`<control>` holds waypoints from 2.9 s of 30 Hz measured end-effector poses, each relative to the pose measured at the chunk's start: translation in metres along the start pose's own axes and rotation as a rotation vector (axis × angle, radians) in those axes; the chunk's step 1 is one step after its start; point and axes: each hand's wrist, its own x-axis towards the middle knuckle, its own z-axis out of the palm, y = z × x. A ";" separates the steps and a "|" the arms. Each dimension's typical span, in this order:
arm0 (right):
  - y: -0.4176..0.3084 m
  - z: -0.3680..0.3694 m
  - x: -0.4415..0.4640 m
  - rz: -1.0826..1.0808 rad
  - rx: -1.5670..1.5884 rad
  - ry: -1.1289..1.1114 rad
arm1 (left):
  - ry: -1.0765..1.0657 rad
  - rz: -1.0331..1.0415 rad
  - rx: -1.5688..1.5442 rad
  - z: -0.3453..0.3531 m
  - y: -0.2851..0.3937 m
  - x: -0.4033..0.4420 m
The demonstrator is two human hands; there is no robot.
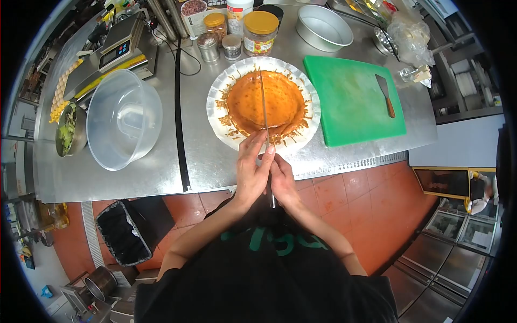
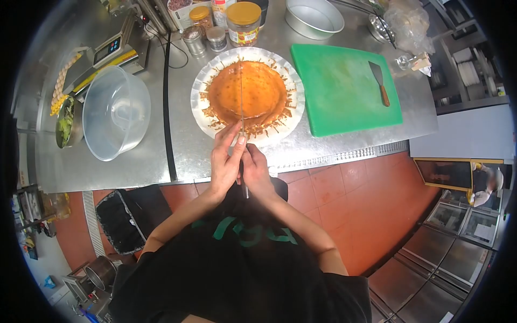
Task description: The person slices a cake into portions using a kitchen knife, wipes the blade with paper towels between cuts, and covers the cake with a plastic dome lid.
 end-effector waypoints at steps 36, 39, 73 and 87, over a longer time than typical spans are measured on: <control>-0.010 -0.010 0.013 -0.050 -0.046 0.007 | 0.074 0.109 0.094 0.016 -0.005 0.009; -0.012 -0.009 0.013 -0.038 -0.071 0.013 | 0.066 0.092 0.091 0.015 -0.006 0.011; -0.025 0.000 0.022 0.123 0.024 0.044 | -0.097 0.670 0.584 -0.018 -0.009 0.052; -0.026 0.002 0.040 0.307 0.075 0.068 | -0.168 0.795 0.596 -0.013 -0.019 0.076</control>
